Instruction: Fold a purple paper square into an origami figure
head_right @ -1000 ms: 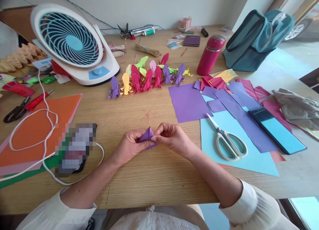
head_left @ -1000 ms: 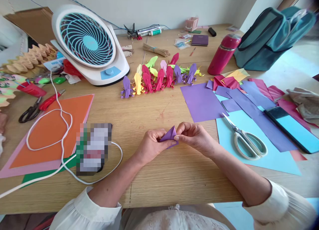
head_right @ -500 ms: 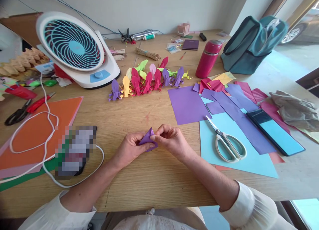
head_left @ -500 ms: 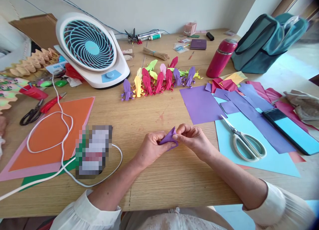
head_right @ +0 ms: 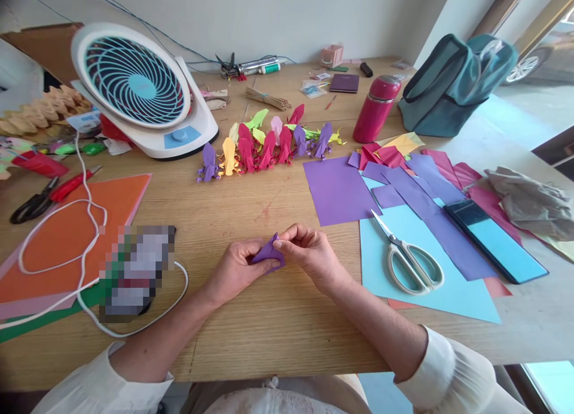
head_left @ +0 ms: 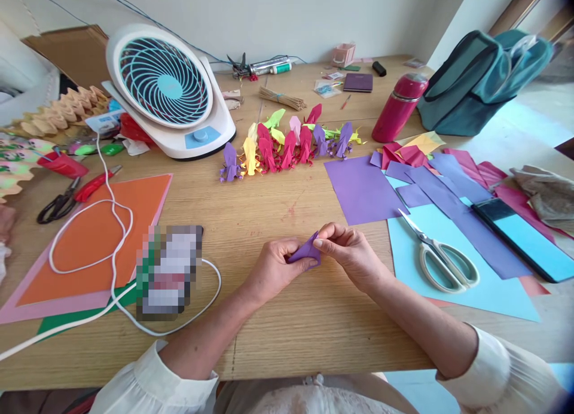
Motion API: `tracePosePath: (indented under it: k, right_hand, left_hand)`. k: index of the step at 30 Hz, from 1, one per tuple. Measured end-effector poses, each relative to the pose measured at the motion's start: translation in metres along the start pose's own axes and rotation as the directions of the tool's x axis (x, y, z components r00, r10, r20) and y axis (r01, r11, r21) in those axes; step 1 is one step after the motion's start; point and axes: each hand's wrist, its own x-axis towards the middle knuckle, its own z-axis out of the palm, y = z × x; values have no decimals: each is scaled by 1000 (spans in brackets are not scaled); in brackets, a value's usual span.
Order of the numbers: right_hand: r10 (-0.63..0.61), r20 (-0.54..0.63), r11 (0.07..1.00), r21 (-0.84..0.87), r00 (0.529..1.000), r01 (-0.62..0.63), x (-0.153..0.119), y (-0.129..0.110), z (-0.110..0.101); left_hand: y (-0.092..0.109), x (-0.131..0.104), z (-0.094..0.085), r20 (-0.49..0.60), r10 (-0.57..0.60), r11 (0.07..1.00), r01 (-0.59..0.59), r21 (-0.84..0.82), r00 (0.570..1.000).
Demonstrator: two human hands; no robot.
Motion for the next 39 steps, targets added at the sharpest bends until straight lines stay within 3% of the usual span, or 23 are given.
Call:
tracePosePath:
  k: [17,30,39]
  right_hand:
    - [-41,-32,999,-20,999,41,0,1,-3]
    - [-73,8,997,-38,997,73,0,0,-3]
    - [-190,104,974,-104,976,201,-4,-3,-6]
  left_hand:
    - [-2,1,3,11,49,997,-49,56,999]
    - [-1,1,3,5,111,993,-111,28,994]
    - [-2,2,4,4,116,991,-116,68,993]
